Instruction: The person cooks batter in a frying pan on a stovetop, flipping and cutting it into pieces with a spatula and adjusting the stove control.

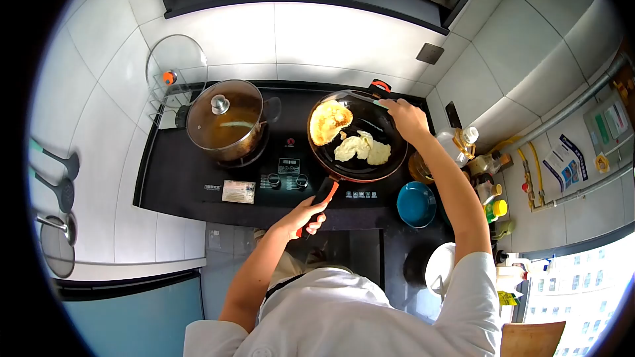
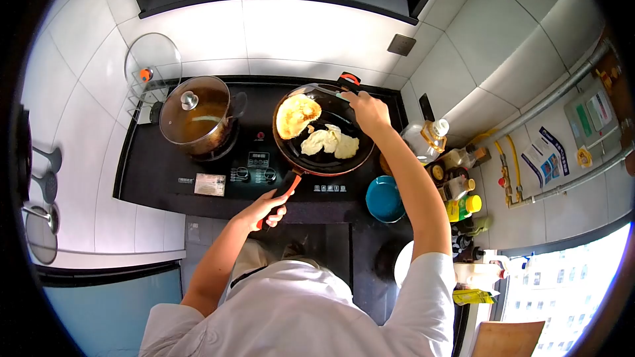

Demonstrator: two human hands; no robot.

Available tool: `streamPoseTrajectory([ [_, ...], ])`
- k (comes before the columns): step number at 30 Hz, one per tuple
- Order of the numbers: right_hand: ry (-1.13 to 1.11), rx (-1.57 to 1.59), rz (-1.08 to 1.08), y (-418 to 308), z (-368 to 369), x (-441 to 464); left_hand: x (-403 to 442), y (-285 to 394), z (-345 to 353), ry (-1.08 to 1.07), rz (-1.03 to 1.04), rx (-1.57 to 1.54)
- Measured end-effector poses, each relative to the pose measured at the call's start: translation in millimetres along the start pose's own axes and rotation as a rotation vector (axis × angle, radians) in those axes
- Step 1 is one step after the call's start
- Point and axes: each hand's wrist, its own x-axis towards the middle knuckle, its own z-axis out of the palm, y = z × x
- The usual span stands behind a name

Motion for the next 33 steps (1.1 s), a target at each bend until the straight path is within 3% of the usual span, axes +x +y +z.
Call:
streamPoseTrajectory([
  [13, -0.25, -0.132, -0.114, -3, -47, 62, 3, 2, -2, 0.011, -0.027, -0.009],
  [23, -0.308, -0.147, -0.248, 6, -24, 98, -1, -2, -3, 0.022, -0.029, 0.024],
  [33, -0.304, -0.241, -0.346, -15, -47, 119, 1, 4, 0, 0.005, 0.001, 0.021],
])
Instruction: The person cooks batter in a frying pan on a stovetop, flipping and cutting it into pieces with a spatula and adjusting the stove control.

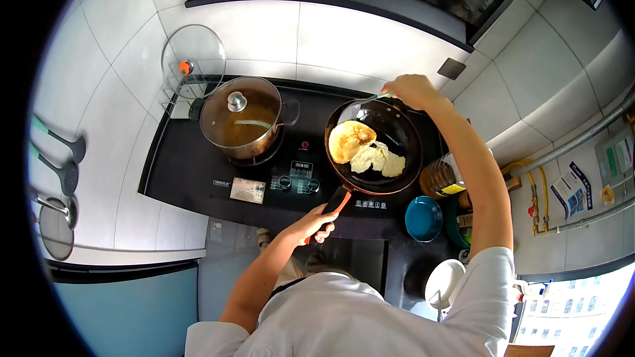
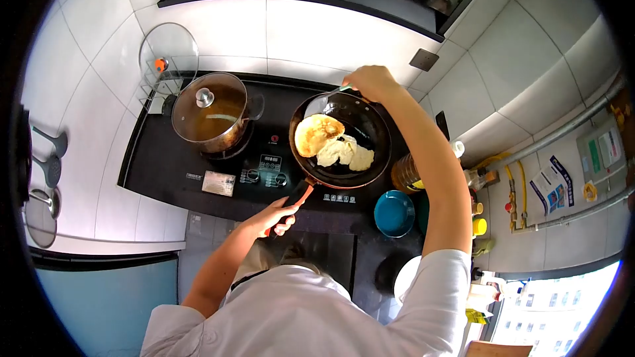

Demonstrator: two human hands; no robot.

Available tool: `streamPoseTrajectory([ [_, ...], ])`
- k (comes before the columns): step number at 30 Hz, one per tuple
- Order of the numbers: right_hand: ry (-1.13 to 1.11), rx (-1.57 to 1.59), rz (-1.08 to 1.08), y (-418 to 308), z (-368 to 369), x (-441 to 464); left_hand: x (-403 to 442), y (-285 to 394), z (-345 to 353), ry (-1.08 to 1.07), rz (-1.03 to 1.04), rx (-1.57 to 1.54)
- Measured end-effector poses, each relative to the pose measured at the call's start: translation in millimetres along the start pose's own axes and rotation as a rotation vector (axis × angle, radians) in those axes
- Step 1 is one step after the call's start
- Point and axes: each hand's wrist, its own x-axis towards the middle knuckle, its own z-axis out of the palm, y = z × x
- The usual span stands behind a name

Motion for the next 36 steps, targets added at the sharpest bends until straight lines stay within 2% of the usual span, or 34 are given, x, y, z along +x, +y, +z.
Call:
streamPoseTrajectory([
  [3, 0.044, 0.076, -0.026, -6, -2, -4, -1, -4, -2, -0.001, -0.02, -0.037],
  [7, 0.041, -0.02, -0.024, -29, -10, -26, 1, -3, -4, -0.007, -0.01, -0.044],
  [10, 0.247, 0.086, 0.095, -30, 0, -70, 1, -4, -4, -0.006, -0.013, -0.037],
  [12, 0.288, 0.217, 0.223, -33, 12, -109, 0, -2, -2, -0.013, -0.009, -0.041],
  [14, 0.293, 0.253, 0.239, -35, 18, -152, -3, -2, -1, -0.013, -0.012, -0.049],
  [18, 0.229, 0.1, 0.159, -36, 33, -207, -2, 0, 1, -0.007, -0.024, -0.039],
  [23, 0.3, 0.08, 0.107, -49, 62, -210, 3, -6, -3, 0.027, -0.036, -0.028],
  [36, 0.16, 0.21, 0.196, -30, 75, -243, 3, -7, -3, 0.036, -0.02, -0.021],
])
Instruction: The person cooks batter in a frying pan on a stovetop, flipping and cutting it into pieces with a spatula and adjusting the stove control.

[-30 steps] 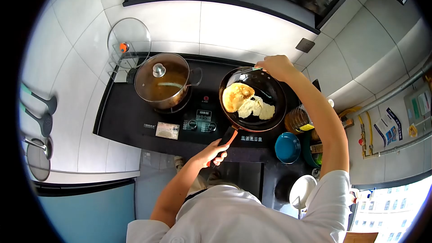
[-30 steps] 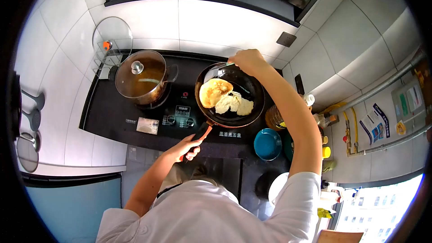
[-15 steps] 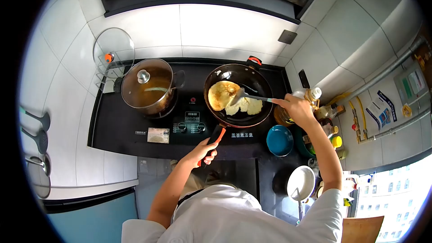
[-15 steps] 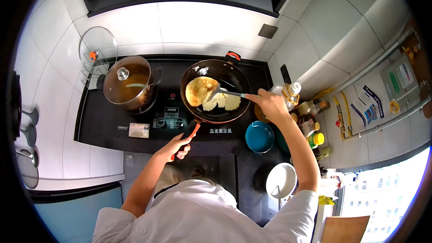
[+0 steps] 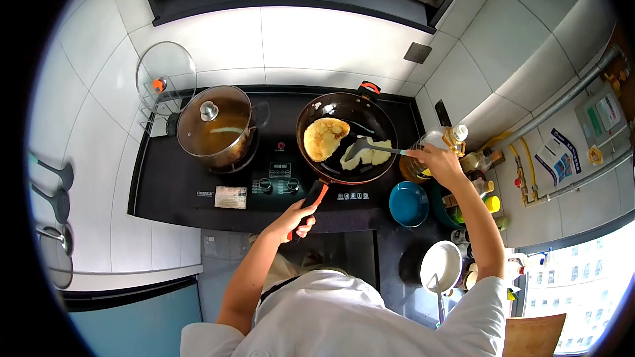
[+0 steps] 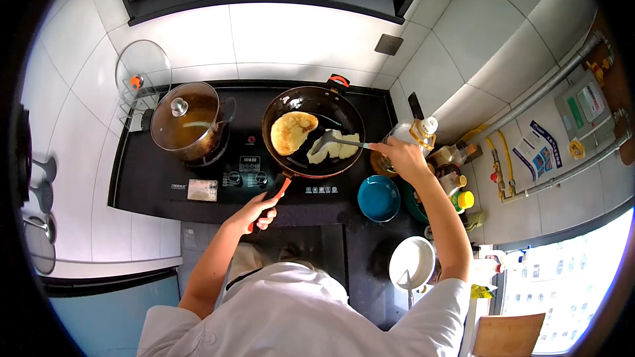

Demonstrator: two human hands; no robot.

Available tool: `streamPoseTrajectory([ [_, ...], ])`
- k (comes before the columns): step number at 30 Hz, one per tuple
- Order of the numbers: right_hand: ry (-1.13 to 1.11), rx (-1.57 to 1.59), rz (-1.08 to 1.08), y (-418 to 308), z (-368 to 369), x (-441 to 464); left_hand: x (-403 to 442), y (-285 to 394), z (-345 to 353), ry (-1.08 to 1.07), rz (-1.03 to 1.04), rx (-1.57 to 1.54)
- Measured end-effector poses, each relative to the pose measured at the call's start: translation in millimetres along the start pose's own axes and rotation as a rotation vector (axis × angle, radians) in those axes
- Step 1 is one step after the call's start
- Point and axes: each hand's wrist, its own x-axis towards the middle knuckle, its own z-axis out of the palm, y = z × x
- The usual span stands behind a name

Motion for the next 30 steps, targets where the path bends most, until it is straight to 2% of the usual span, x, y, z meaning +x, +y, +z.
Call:
streamPoseTrajectory([
  [6, 0.122, 0.004, 0.017, -23, -5, 21, 0, 1, 0, -0.005, -0.011, 0.009],
  [11, 0.196, -0.079, -0.158, -39, 22, 46, -1, 1, -1, -0.02, -0.002, 0.001],
  [16, 0.072, -0.167, -0.2, -14, 17, 52, 0, 0, -1, -0.015, 0.001, 0.0],
  [20, 0.033, -0.221, -0.136, 2, 1, 47, -1, 0, -1, -0.014, -0.004, 0.002],
  [21, 0.089, -0.186, -0.14, 1, 0, 45, 0, 1, -1, -0.012, -0.009, 0.007],
  [30, 0.096, 0.078, 0.101, -17, 32, 47, -1, 3, 2, 0.008, -0.021, 0.03],
])
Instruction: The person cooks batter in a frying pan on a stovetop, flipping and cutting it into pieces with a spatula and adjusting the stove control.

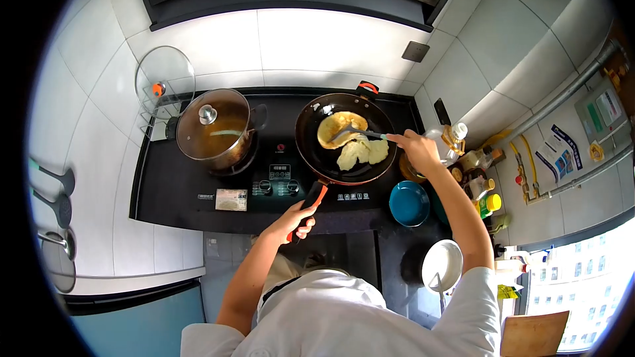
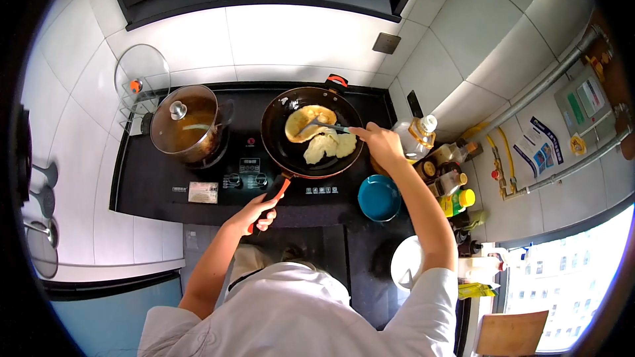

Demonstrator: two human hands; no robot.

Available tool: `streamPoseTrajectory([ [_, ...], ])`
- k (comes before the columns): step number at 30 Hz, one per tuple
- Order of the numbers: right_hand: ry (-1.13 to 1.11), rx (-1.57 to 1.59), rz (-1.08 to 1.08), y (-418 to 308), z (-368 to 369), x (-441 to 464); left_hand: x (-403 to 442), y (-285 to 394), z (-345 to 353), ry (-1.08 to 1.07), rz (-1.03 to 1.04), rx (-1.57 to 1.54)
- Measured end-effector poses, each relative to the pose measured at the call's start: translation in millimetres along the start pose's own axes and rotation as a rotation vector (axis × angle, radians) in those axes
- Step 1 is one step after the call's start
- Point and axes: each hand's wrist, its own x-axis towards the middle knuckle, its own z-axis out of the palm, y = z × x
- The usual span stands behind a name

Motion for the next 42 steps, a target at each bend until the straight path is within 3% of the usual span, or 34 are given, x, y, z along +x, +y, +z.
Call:
streamPoseTrajectory([
  [11, 0.046, 0.046, 0.237, -7, 21, -12, 0, -1, 0, -0.002, -0.001, -0.021],
  [18, 0.124, 0.001, 0.238, 21, -12, -34, 0, -2, -1, -0.011, 0.014, -0.014],
  [24, 0.007, -0.138, 0.316, 16, -15, -34, 0, -2, -1, -0.008, 0.009, -0.017],
  [31, -0.206, 0.204, 0.317, 26, -48, -26, 1, -3, -2, -0.01, 0.015, -0.002],
  [37, -0.139, 0.121, 0.36, 20, -41, -28, 2, -4, -3, -0.015, 0.02, -0.014],
  [42, -0.217, 0.205, 0.325, 43, -31, -38, 1, -4, -2, -0.018, 0.022, -0.013],
])
